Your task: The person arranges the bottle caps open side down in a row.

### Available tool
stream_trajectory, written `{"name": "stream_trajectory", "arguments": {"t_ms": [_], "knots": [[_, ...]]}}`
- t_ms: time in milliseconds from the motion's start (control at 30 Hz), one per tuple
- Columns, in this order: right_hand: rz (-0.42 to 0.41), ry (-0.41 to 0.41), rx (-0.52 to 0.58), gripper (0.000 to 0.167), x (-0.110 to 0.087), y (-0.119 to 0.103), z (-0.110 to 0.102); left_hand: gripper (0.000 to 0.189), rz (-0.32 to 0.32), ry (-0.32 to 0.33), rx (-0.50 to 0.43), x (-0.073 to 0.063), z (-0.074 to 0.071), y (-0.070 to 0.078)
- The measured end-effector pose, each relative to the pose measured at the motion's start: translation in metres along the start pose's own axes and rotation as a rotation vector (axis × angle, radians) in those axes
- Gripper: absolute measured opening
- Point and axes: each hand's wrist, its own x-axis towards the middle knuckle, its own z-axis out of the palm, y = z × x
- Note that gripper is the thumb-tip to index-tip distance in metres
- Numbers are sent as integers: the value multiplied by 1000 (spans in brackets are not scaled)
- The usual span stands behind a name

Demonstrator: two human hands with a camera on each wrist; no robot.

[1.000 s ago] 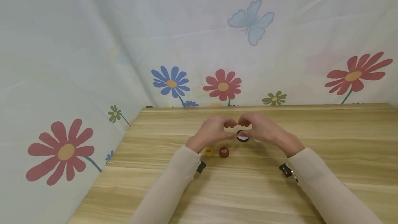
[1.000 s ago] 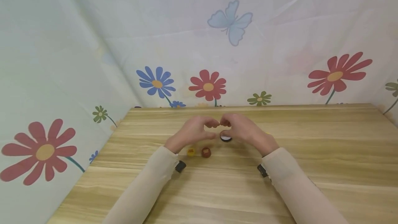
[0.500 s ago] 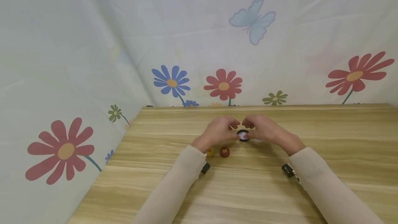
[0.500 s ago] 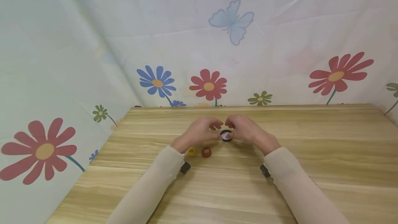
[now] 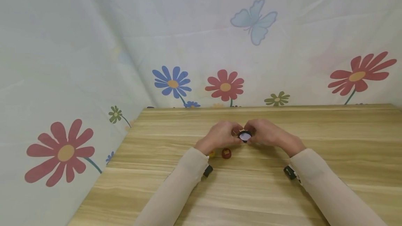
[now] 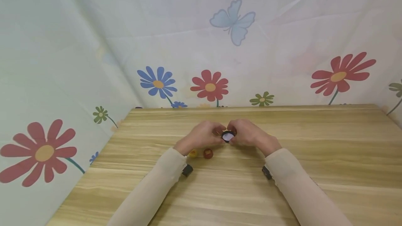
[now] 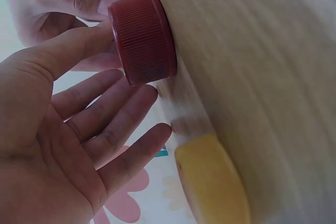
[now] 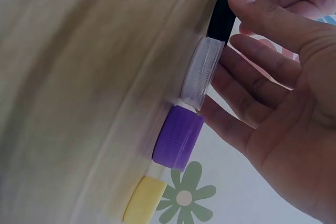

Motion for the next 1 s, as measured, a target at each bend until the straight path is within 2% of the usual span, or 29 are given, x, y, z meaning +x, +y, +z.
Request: {"name": "stream_trajectory", "arguments": {"t_ms": [200,400,633,833,1000], "knots": [[-29,10,-13,30,0,-1,1,39,21,3,14,0,0,-1],[-10,10,11,28,0,-3,0,36,18,17,-17,-1,-2,-4],[5,19,147,24,-5,-9,-11,29,1,80,-81,-7,-11,-7],[-36,55,158,19,-10,-12,-18,22,32,120,-124,-11,-15,-12],[-24,64,164,19,-11,-13,-19,19,58,148,-140,-15,-18,-11]]}}
